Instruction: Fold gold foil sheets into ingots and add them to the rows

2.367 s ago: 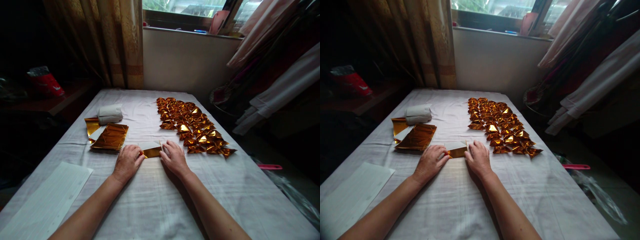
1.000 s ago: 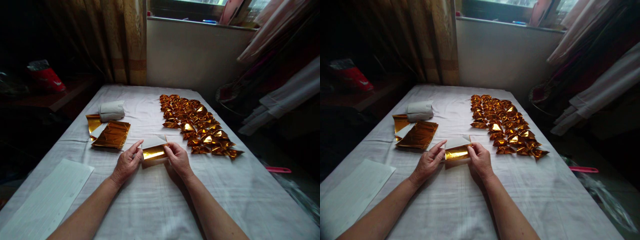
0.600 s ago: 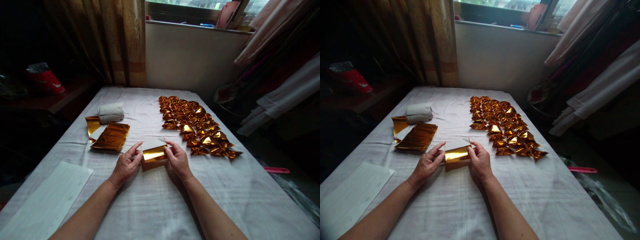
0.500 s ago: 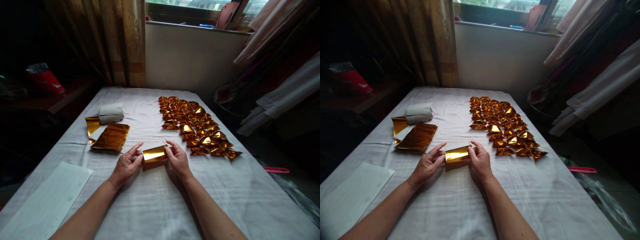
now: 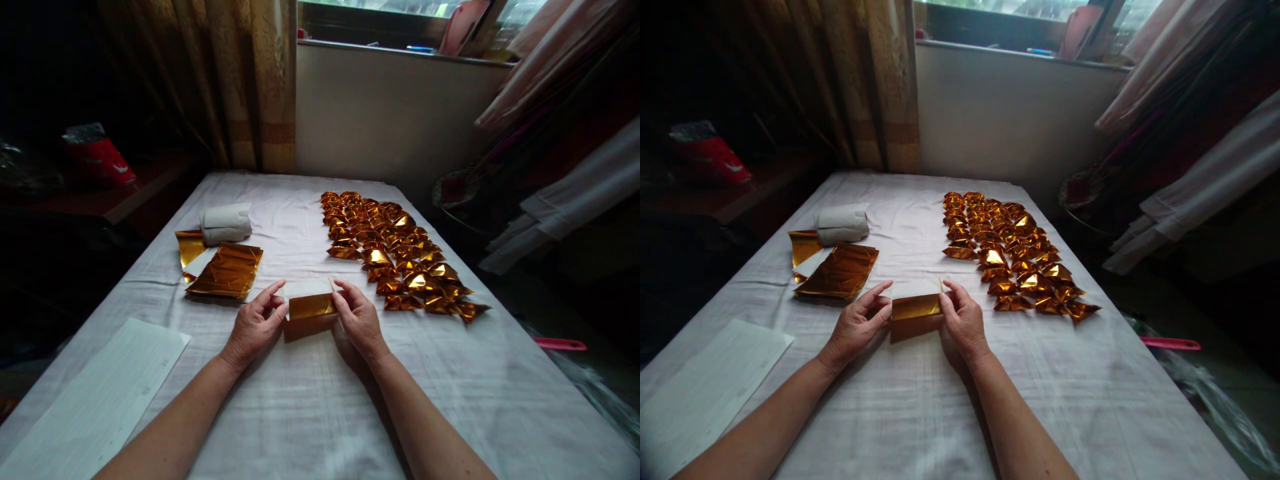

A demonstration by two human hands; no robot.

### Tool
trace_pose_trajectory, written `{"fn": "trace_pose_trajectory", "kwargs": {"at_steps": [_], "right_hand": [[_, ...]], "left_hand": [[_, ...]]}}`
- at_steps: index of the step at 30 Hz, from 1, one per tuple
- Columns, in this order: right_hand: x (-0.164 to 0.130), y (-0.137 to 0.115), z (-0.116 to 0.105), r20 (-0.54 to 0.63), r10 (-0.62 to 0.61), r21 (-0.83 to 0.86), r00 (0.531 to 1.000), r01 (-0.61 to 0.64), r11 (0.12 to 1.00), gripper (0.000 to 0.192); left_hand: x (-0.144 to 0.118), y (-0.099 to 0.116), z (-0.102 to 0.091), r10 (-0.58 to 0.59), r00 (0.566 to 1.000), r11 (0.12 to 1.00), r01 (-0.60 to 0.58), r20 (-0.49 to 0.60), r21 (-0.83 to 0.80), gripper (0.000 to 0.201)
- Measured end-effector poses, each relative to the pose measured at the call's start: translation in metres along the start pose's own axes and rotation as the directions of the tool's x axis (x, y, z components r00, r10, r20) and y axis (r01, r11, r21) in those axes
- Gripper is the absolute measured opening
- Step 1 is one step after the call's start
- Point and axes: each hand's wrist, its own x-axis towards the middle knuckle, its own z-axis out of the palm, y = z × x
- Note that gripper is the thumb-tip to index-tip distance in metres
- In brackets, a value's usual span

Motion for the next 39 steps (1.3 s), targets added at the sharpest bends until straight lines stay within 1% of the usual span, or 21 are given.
{"fn": "trace_pose_trajectory", "kwargs": {"at_steps": [4,8,12,16,19,23,25,28,31,34,39], "right_hand": [[-0.001,0.000,0.000,0.025,-0.020,0.018,0.999,0.019,1.000,0.038],[-0.002,-0.001,0.000,0.032,-0.055,-0.018,0.998,0.056,0.998,0.036],[-0.002,-0.002,-0.002,0.029,-0.119,-0.132,0.993,0.121,0.984,0.036],[-0.003,-0.004,-0.004,0.043,-0.211,-0.294,0.976,0.214,0.931,0.038],[-0.003,-0.006,-0.004,0.054,-0.221,-0.417,0.974,0.223,0.881,0.040],[-0.004,-0.006,-0.002,0.053,-0.222,-0.507,0.974,0.217,0.834,0.039],[-0.004,-0.005,-0.001,0.057,-0.228,-0.528,0.972,0.223,0.820,0.038],[-0.004,-0.003,0.000,0.056,-0.237,-0.534,0.970,0.230,0.813,0.038],[-0.005,-0.001,0.000,0.031,-0.270,-0.507,0.962,0.248,0.826,0.037],[-0.006,-0.001,0.000,0.024,-0.310,-0.475,0.951,0.283,0.833,0.035],[-0.006,-0.004,0.000,0.067,-0.341,-0.474,0.938,0.331,0.816,0.037]], "left_hand": [[0.000,-0.001,0.000,-0.005,0.999,1.000,0.006,-0.037,0.026,0.049],[-0.001,-0.005,0.001,0.051,0.997,0.996,-0.047,-0.059,0.072,0.047],[-0.001,-0.009,0.001,0.130,0.990,0.983,-0.121,-0.062,0.135,0.044],[0.001,-0.014,-0.001,0.199,0.980,0.952,-0.188,-0.022,0.240,0.038],[0.001,-0.016,-0.001,0.226,0.974,0.925,-0.218,0.010,0.312,0.035],[-0.001,-0.015,0.000,0.255,0.965,0.894,-0.259,0.060,0.365,0.039],[-0.001,-0.014,0.001,0.263,0.962,0.883,-0.271,0.074,0.383,0.042],[-0.002,-0.012,0.003,0.249,0.967,0.873,-0.249,0.055,0.419,0.041],[-0.002,-0.011,0.004,0.235,0.971,0.865,-0.232,0.050,0.445,0.044],[-0.003,-0.012,0.005,0.247,0.967,0.849,-0.250,0.070,0.466,0.046],[-0.004,-0.012,0.006,0.266,0.961,0.833,-0.270,0.078,0.483,0.037]]}}
